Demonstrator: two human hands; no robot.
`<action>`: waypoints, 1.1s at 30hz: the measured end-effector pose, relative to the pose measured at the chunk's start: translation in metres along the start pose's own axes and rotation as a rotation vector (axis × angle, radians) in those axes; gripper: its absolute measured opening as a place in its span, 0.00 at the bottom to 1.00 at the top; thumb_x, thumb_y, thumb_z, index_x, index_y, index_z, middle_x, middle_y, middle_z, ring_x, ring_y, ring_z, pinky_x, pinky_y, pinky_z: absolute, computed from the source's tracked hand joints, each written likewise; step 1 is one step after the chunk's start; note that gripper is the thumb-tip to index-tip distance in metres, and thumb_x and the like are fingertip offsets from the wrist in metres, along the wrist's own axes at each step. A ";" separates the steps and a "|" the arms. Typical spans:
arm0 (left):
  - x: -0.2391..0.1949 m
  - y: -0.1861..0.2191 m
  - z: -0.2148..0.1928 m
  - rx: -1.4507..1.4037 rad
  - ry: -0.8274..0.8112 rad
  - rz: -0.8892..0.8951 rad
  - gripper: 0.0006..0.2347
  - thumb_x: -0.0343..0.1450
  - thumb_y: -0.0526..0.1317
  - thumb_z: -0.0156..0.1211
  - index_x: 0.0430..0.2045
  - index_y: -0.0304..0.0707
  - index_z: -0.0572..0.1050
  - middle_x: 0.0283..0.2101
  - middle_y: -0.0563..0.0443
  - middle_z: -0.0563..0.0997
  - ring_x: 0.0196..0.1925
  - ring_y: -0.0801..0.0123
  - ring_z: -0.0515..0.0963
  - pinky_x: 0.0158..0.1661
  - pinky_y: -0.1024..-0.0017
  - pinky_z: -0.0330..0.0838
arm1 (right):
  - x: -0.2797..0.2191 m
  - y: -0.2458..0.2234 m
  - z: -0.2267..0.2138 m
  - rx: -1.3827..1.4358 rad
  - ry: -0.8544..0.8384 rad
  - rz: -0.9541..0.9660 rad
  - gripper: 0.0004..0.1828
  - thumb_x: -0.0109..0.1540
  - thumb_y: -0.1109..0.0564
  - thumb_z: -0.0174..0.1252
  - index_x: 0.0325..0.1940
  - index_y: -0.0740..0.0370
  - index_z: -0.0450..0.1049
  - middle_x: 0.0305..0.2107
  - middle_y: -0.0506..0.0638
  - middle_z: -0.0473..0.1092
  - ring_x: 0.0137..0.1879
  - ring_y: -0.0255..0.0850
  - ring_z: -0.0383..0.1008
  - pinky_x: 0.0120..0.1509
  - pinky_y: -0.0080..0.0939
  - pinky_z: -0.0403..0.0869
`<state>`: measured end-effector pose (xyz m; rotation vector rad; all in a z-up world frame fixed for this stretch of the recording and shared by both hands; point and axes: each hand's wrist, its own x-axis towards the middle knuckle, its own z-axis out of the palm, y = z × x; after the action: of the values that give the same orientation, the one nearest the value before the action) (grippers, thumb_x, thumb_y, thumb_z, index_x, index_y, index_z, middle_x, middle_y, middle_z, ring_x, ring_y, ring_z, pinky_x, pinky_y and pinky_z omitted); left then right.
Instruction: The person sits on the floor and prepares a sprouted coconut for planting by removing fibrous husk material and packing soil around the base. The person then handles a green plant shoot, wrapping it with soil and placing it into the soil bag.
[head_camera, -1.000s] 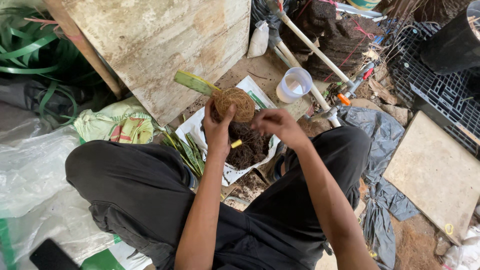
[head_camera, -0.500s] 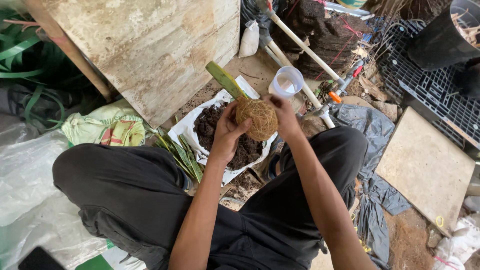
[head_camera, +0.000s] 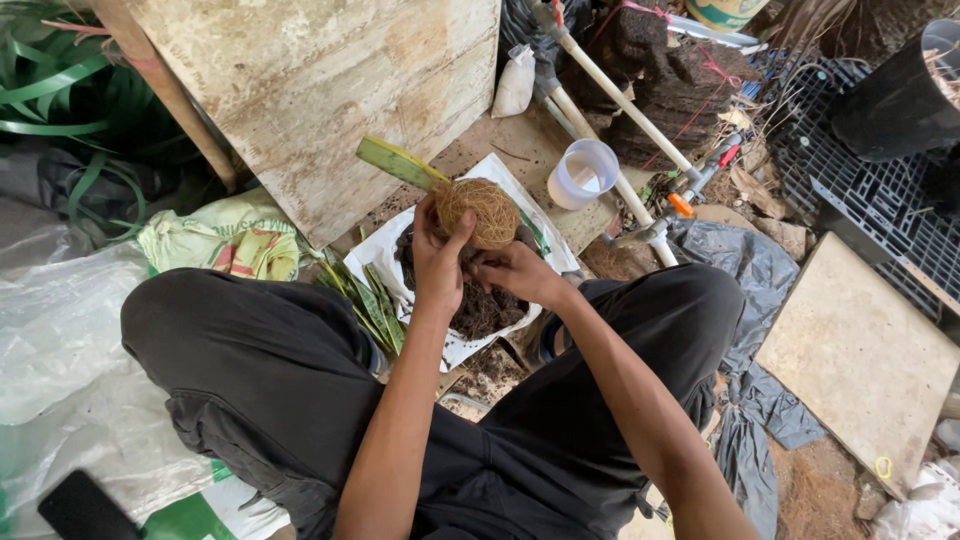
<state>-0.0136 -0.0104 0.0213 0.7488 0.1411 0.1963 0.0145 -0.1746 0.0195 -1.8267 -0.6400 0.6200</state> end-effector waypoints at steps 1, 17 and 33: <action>0.001 0.001 -0.001 0.062 0.024 -0.017 0.40 0.62 0.48 0.78 0.66 0.35 0.59 0.61 0.43 0.72 0.63 0.57 0.72 0.64 0.59 0.68 | -0.001 -0.009 -0.002 -0.030 -0.026 0.051 0.13 0.64 0.55 0.55 0.45 0.64 0.80 0.25 0.47 0.74 0.31 0.33 0.71 0.37 0.35 0.69; 0.006 -0.001 -0.001 0.341 -0.107 -0.120 0.42 0.62 0.55 0.75 0.66 0.31 0.61 0.60 0.37 0.75 0.65 0.54 0.74 0.67 0.56 0.66 | -0.027 -0.024 -0.052 0.872 0.255 0.106 0.04 0.66 0.59 0.50 0.40 0.63 0.69 0.25 0.43 0.62 0.26 0.30 0.59 0.28 0.31 0.57; -0.008 -0.002 0.008 -0.009 -0.126 -0.376 0.38 0.57 0.50 0.82 0.61 0.45 0.68 0.54 0.47 0.78 0.59 0.54 0.78 0.57 0.47 0.77 | -0.013 -0.017 -0.037 0.259 0.487 0.005 0.13 0.72 0.52 0.57 0.37 0.62 0.74 0.21 0.39 0.62 0.26 0.25 0.57 0.29 0.32 0.57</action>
<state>-0.0197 -0.0189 0.0258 0.7102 0.1587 -0.2074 0.0272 -0.2029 0.0487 -1.6485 -0.2168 0.2282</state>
